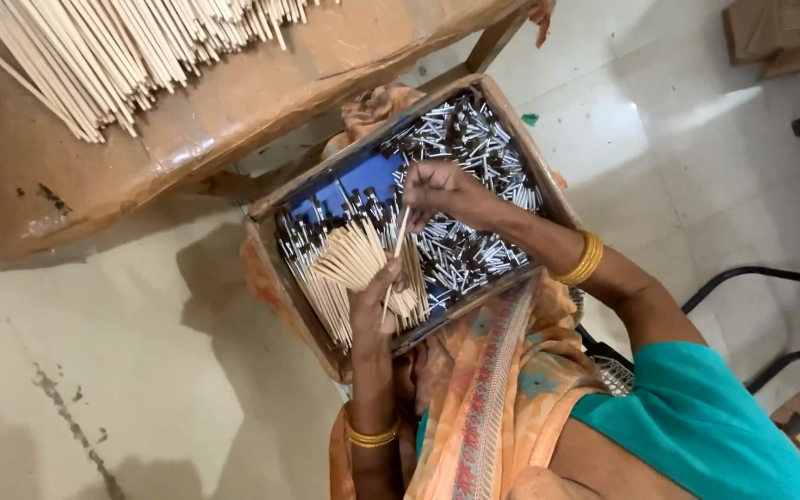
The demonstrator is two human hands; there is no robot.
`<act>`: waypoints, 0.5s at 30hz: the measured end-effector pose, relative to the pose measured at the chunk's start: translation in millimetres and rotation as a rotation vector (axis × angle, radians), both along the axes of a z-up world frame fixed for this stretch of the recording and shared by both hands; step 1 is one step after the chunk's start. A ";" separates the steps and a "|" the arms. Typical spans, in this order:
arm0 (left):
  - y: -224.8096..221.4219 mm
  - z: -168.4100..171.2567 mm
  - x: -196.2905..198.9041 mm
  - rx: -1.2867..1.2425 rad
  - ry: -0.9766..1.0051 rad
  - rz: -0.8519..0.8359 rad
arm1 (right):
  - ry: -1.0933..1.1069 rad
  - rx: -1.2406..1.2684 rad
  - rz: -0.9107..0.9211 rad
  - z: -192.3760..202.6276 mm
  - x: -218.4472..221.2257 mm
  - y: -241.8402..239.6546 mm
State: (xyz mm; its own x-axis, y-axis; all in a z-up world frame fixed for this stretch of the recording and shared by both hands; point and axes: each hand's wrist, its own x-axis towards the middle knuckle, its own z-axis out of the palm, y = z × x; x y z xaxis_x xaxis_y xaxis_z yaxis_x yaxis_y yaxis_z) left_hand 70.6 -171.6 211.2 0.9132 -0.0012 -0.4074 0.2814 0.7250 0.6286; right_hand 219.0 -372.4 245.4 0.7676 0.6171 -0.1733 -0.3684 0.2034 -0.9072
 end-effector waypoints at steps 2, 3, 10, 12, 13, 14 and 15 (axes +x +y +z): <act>-3.5 8.5 -2.5 0.014 -0.001 0.003 | -0.049 -0.032 0.022 -0.1 -8.9 -1.8; -4.3 16.6 3.3 0.199 0.117 -0.004 | -0.044 -0.079 0.040 1.8 -10.8 -1.9; 13.4 18.3 -24.3 1.084 -0.253 -0.135 | -0.354 -0.722 0.283 -5.7 9.0 6.1; 21.9 7.6 -36.4 1.058 -0.154 -0.124 | -0.968 -1.009 0.083 -45.4 30.4 4.6; 27.7 2.3 -40.3 1.035 -0.060 -0.109 | -1.598 -1.248 -0.163 -65.1 43.0 5.2; 28.8 -0.5 -42.9 1.036 -0.061 -0.110 | -1.597 -1.248 -0.165 -67.0 51.1 9.7; 30.1 -2.9 -46.5 0.923 0.125 -0.114 | -1.585 -1.384 -0.013 -68.9 59.6 15.9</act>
